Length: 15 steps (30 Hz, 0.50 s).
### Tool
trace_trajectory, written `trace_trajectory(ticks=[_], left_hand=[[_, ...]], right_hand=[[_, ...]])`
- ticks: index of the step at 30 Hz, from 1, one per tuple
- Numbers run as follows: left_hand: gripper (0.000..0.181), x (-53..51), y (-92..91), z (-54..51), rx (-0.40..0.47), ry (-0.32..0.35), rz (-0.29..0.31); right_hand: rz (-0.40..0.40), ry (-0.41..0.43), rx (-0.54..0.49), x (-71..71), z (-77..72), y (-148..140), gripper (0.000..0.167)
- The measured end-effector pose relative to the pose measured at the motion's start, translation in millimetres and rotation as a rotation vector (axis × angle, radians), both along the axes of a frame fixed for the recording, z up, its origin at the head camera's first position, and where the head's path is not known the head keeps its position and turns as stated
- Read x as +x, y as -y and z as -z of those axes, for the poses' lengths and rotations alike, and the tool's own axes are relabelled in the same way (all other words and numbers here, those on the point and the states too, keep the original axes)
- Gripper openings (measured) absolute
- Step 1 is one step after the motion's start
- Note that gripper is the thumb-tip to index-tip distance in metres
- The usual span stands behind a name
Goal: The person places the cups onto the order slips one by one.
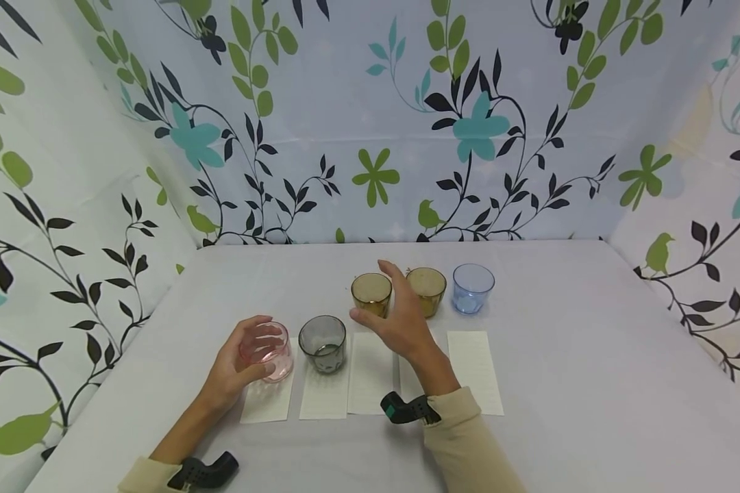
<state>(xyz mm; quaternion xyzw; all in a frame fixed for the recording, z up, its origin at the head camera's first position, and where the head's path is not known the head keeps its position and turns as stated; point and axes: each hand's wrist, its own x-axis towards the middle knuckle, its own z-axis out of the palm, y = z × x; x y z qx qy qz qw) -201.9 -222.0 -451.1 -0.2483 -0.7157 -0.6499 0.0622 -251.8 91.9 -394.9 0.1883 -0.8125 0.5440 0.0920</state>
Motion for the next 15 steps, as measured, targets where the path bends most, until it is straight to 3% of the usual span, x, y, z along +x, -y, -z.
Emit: trace_trajectory(ticks=[7, 15], left_hand=[[0.066, 1.0, 0.7, -0.3, -0.003, -0.009, -0.01], [0.067, 1.0, 0.4, -1.5, -0.001, -0.008, -0.015]], right_hand=[[-0.014, 0.103, -0.053, -8.2, 16.5, 5, 0.107], [-0.015, 0.237, -0.195, -16.1, 31.9, 10, 0.1]])
